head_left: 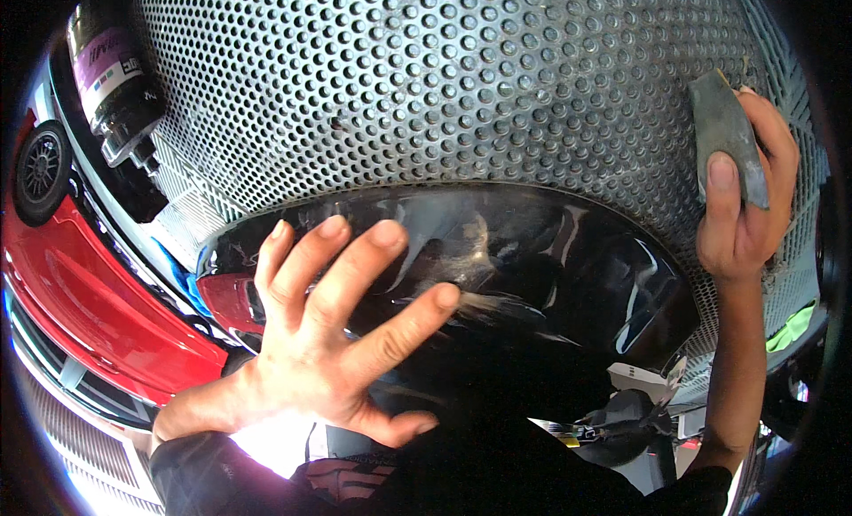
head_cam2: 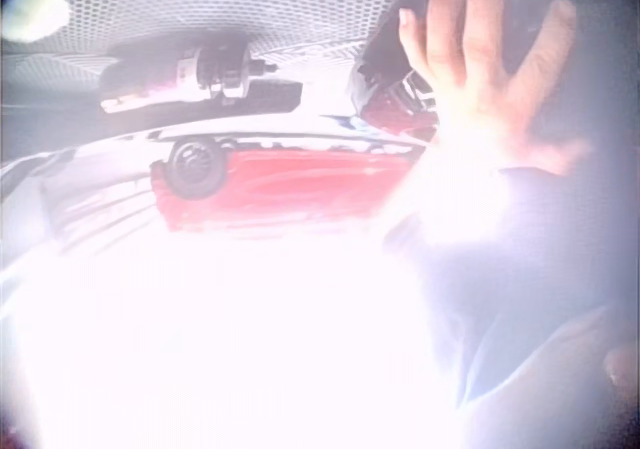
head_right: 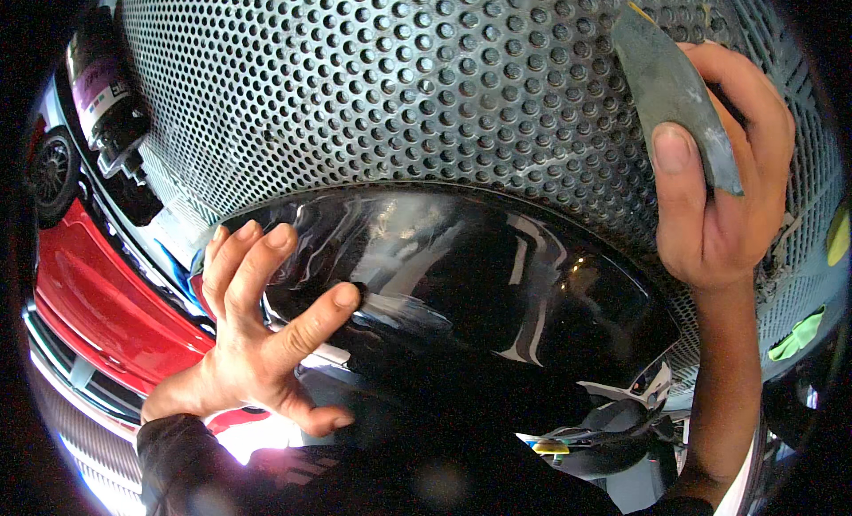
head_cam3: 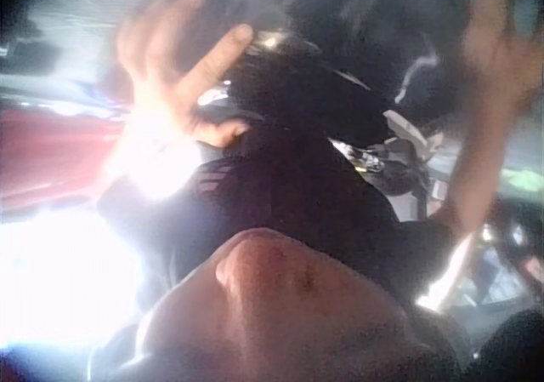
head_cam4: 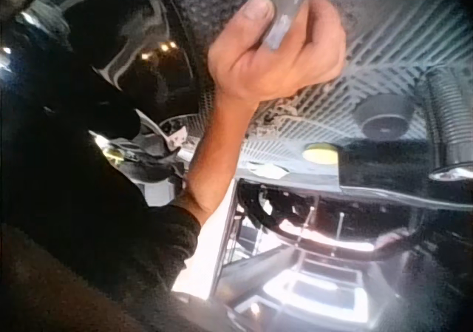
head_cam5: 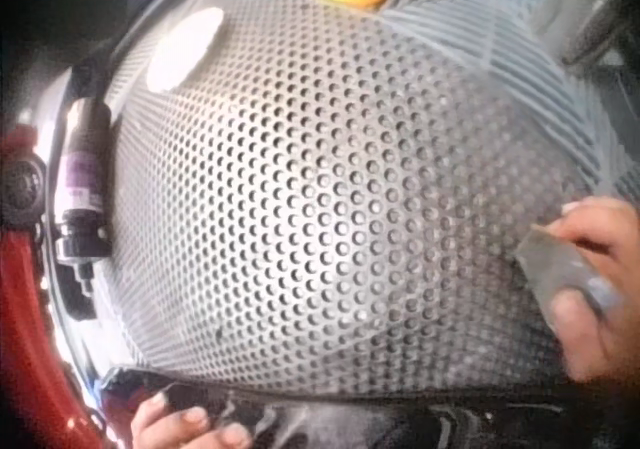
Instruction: The person applies a liquid from a purple bottle onto a sanding block and then sands a glossy black car part. They repeatedly rub the surface with the sanding block, occasionally pause to inspect the area, and later use a blue cloth to wipe the part.
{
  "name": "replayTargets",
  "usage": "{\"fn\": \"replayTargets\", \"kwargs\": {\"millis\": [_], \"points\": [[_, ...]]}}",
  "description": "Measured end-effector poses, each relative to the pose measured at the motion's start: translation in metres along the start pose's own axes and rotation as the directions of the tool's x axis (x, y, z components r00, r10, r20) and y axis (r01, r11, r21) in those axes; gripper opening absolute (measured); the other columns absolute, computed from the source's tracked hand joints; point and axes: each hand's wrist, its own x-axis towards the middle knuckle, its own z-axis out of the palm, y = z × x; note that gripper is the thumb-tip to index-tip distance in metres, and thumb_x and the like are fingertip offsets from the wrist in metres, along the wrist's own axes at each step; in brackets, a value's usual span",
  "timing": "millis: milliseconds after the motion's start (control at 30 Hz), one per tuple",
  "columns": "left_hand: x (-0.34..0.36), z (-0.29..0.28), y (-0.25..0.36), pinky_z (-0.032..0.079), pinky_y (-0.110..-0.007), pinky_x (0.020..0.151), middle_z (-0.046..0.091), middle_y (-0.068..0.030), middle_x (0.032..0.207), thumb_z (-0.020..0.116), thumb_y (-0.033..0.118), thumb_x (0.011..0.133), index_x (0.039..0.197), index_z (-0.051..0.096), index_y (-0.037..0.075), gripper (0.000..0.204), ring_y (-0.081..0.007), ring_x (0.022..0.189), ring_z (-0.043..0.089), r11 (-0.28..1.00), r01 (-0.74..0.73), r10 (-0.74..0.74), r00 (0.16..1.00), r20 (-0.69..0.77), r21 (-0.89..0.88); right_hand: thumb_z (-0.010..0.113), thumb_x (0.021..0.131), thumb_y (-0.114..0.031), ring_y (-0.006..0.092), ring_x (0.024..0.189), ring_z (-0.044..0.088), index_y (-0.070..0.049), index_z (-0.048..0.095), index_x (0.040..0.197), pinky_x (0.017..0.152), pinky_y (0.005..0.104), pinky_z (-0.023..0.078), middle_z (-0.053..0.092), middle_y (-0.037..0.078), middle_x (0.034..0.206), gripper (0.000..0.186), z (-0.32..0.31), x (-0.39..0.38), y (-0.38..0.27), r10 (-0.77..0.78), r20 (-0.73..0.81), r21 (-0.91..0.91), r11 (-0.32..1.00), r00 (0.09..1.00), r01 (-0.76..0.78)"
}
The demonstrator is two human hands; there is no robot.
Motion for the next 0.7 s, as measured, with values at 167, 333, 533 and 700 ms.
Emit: {"fn": "replayTargets", "kwargs": {"millis": [167,333,533,700], "points": [[0.014,0.015,0.018,0.024,-0.069,0.113,0.048,-0.0227,0.149,0.067,0.079,0.061,0.133,0.073,0.029,0.087,-0.0437,0.136,0.039,0.991,-0.061,0.047,0.993,-0.111,-0.117,0.063,0.096,-0.012,0.0319,0.116,0.061,0.005,0.069,0.116,0.104,0.0419,0.044,0.065,0.018,0.126,0.027,0.004,0.002,-0.006,0.007,-0.027,0.009,1.000,1.000,-0.007],[0.015,0.024,0.029,0.022,-0.069,0.114,0.048,-0.0132,0.155,0.073,0.074,0.057,0.129,0.074,0.040,0.080,-0.0402,0.140,0.036,0.982,-0.103,0.079,0.986,-0.149,-0.159,0.064,0.097,-0.014,0.0312,0.116,0.060,0.006,0.071,0.115,0.104,0.0415,0.043,0.065,0.017,0.126,0.028,0.007,0.003,-0.009,0.014,-0.047,-0.001,1.000,0.999,-0.014],[0.008,0.019,0.011,0.022,-0.069,0.113,0.047,-0.0201,0.152,0.068,0.077,0.064,0.130,0.073,0.037,0.077,-0.0424,0.137,0.037,0.995,-0.066,0.053,0.987,-0.152,-0.079,0.064,0.097,-0.019,0.0310,0.117,0.058,0.004,0.071,0.116,0.105,0.0418,0.042,0.065,0.015,0.126,0.030,0.011,-0.001,-0.009,0.049,-0.078,0.023,0.999,0.996,-0.048],[0.001,0.001,-0.009,0.021,-0.069,0.114,0.038,-0.0312,0.155,0.054,0.084,0.078,0.142,0.065,0.015,0.094,-0.0495,0.139,0.037,0.990,0.127,-0.125,0.991,-0.043,0.055,0.064,0.096,-0.018,0.0302,0.118,0.058,0.001,0.072,0.116,0.105,0.0416,0.042,0.065,0.014,0.126,0.028,0.011,-0.001,-0.009,0.060,-0.077,0.006,0.998,0.995,-0.060]]}}
